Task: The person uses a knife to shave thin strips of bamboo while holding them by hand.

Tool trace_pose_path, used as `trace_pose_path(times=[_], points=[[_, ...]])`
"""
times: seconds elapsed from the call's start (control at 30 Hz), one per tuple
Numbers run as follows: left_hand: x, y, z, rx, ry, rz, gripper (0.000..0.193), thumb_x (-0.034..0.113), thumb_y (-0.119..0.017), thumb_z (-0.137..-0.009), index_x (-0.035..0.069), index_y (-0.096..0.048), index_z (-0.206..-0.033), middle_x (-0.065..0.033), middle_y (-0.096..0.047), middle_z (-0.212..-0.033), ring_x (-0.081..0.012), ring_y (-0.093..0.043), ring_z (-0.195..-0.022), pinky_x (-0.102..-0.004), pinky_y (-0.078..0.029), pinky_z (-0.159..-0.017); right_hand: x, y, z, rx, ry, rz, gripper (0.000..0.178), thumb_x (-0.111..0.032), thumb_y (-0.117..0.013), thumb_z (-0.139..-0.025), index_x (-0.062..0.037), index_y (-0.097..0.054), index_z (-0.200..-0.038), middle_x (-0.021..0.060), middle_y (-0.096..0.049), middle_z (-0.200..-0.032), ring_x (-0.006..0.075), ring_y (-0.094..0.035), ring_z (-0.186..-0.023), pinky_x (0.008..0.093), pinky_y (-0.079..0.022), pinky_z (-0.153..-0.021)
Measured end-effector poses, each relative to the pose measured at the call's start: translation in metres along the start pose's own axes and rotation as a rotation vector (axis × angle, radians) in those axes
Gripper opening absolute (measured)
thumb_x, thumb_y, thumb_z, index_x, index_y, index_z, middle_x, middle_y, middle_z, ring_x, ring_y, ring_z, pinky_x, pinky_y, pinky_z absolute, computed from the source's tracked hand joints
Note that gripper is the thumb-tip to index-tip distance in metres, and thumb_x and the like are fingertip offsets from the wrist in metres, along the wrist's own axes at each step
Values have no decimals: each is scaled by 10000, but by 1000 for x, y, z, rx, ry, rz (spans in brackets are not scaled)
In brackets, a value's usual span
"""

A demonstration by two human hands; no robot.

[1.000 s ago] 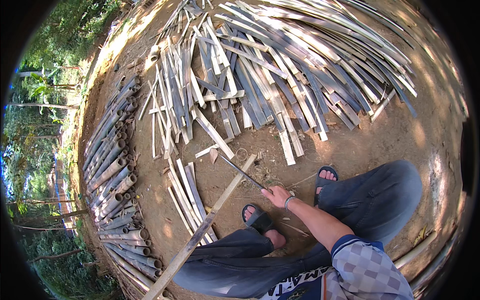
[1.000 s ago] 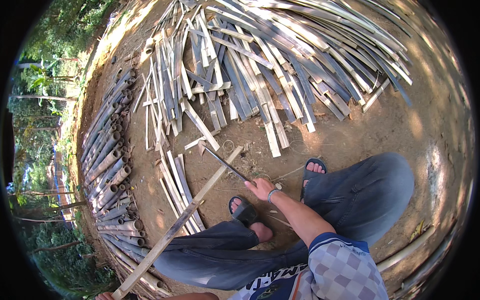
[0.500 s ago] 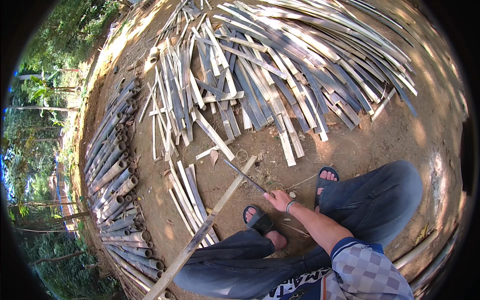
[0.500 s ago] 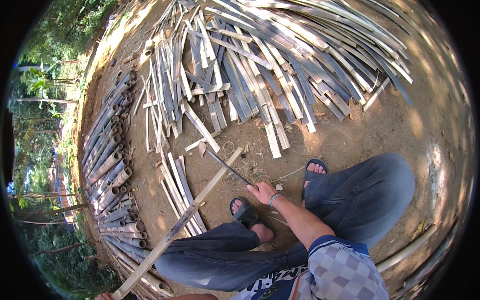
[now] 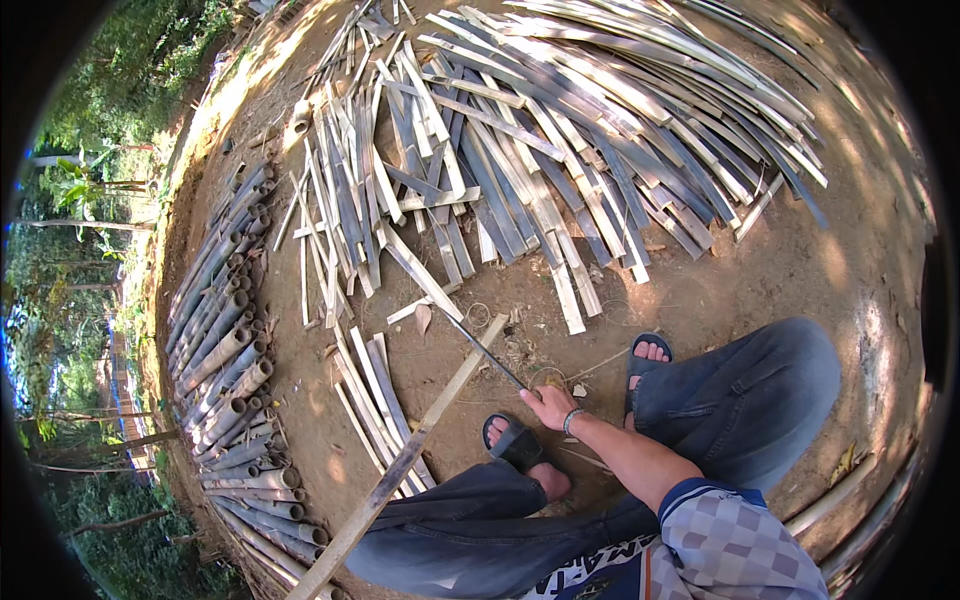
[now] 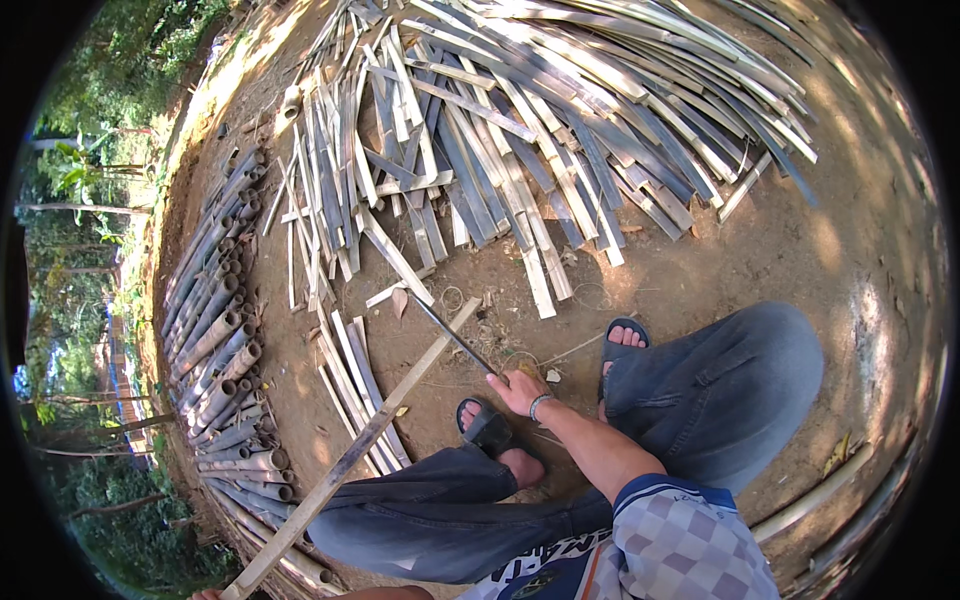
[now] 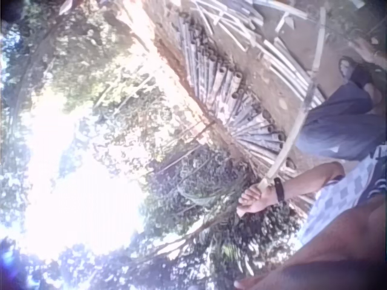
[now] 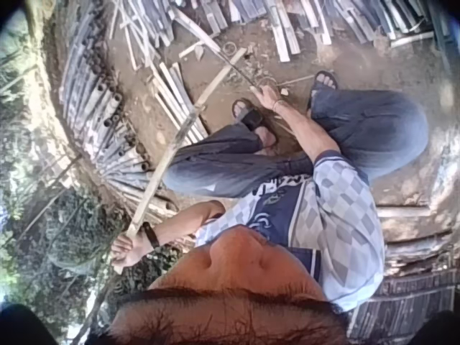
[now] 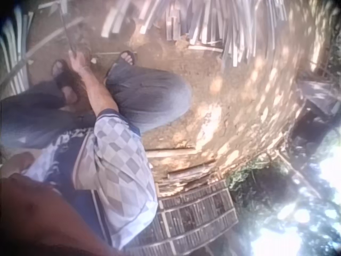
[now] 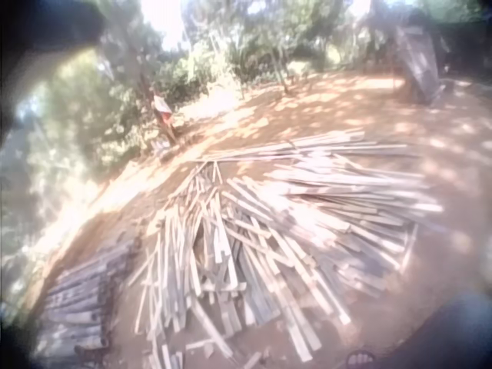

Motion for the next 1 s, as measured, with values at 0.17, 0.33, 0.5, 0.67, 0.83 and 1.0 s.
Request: trace_pose_path(times=[0.17, 0.33, 0.5, 0.67, 0.83, 1.0], points=[[-2, -3, 1, -18, 28, 31, 522, 428, -342, -962, 61, -491, -622, -38, -442, -534, -141, -401, -403, -267, -363, -416, 5, -3, -17, -15, -125, 23, 699, -581, -430, -902, 87, -629, -854, 321, -602, -779, 454, -609, -826, 490, -467, -731], [-6, -15, 3, -16, 12, 60, 513, 427, -352, -959, 61, -493, -628, -33, -444, -536, -141, -404, -403, -269, -366, -420, 8, -2, -7, 16, -33, -39, 682, -568, -435, -907, 83, -618, -817, 323, -601, -775, 456, -608, -821, 488, -467, -731], [-7, -13, 3, 14, 0, 45, 505, 426, -352, -956, 65, -496, -634, -27, -435, -531, -133, -386, -389, -261, -348, -401, 7, -7, -11, 40, -52, -1, 675, -552, -443, -912, 95, -617, -830, 327, -600, -778, 458, -606, -825, 487, -466, -732], [-6, -16, 2, 11, 7, 47, 499, 424, -349, -954, 67, -498, -640, -26, -429, -529, -127, -374, -380, -255, -336, -390, 13, -7, -23, 8, -221, -16, 697, -562, -423, -916, 103, -619, -846, 326, -601, -791, 459, -601, -857, 487, -463, -755], [-2, -12, 2, 13, -8, 2, 499, 419, -345, -954, 65, -497, -636, -26, -430, -531, -124, -371, -381, -256, -332, -385, -4, 0, -1, 33, -105, -14, 712, -574, -407, -915, 96, -631, -827, 314, -596, -753, 463, -609, -808, 499, -465, -726], [-2, -14, 4, -9, -4, 21, 497, 400, -340, -957, 58, -507, -636, -35, -456, -537, -131, -382, -384, -257, -336, -383, 1, -8, -9, 81, -187, 26, 712, -591, -413, -903, 75, -647, -812, 310, -605, -770, 454, -612, -800, 500, -467, -713]])
Point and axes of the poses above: each hand's wrist, its own z-axis away from the middle knuckle, its own y-axis out of the back of the hand, x = y × z, the point moved 3 cm from there along -z, towards the middle knuckle
